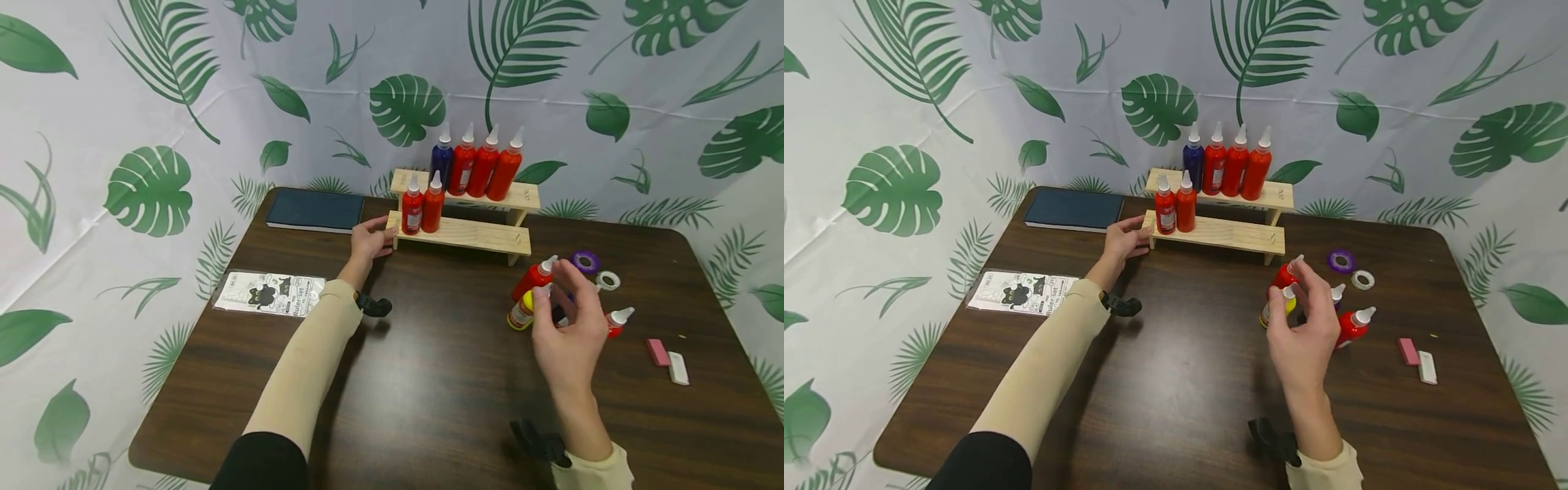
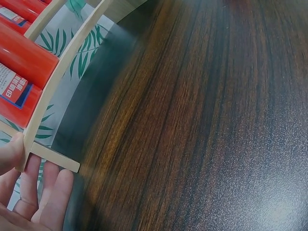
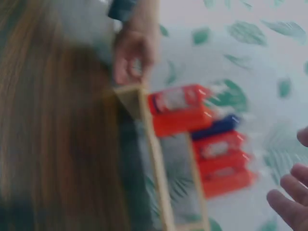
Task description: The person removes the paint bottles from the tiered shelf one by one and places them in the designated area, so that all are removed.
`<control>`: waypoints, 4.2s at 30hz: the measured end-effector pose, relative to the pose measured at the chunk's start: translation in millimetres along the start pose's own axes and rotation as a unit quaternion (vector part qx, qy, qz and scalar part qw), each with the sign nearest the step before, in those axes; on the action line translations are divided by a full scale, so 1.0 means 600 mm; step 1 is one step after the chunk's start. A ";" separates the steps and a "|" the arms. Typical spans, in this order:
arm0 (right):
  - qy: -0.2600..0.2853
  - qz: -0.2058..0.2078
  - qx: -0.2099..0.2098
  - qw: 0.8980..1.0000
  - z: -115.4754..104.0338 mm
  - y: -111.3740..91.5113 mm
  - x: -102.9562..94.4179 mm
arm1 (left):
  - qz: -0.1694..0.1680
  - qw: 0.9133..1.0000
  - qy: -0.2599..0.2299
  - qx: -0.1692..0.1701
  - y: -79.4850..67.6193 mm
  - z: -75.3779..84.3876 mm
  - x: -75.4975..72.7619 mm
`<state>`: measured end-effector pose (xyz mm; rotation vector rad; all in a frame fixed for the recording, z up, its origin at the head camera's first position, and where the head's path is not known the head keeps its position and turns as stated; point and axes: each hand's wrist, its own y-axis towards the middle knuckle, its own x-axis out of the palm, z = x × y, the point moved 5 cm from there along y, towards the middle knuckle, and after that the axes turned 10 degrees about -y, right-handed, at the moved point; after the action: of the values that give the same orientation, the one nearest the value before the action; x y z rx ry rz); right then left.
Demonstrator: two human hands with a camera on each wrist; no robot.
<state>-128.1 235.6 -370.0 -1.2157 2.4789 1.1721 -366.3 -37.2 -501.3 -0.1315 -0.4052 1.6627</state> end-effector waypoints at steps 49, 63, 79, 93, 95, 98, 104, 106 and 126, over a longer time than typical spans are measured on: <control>0.087 -0.225 0.126 0.962 0.061 0.101 0.358 | -0.003 1.000 -0.003 0.005 -0.004 0.002 -0.001; 0.085 -0.292 0.129 0.944 0.063 -0.030 0.220 | -0.002 1.000 0.000 0.000 0.000 -0.002 -0.001; -0.016 -0.223 0.205 0.953 0.142 -0.133 0.020 | -0.008 1.000 -0.009 0.001 -0.002 0.000 -0.003; -0.075 -0.108 0.230 0.964 0.210 -0.112 -0.021 | -0.002 1.000 -0.008 0.001 -0.001 0.003 0.000; -0.074 -0.107 0.229 0.965 0.214 -0.113 -0.017 | -0.004 1.000 -0.007 0.003 -0.001 0.003 0.001; -0.072 -0.111 0.234 0.963 0.218 -0.115 -0.011 | -0.005 1.000 -0.005 0.004 0.000 0.002 0.001; -0.053 -0.112 0.249 0.961 0.224 -0.115 -0.006 | -0.007 1.000 -0.005 0.001 -0.001 -0.001 0.001; -0.050 -0.113 0.251 0.960 0.224 -0.114 -0.004 | -0.008 1.000 -0.007 0.007 -0.002 0.001 0.000; 0.000 0.163 0.008 0.987 0.057 -0.088 -0.064 | -0.001 1.000 0.001 0.005 -0.002 0.001 0.001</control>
<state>-71.0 263.4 -407.7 -0.8231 2.7555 1.2149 -365.8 -36.7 -500.1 -0.1246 -0.3949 1.6619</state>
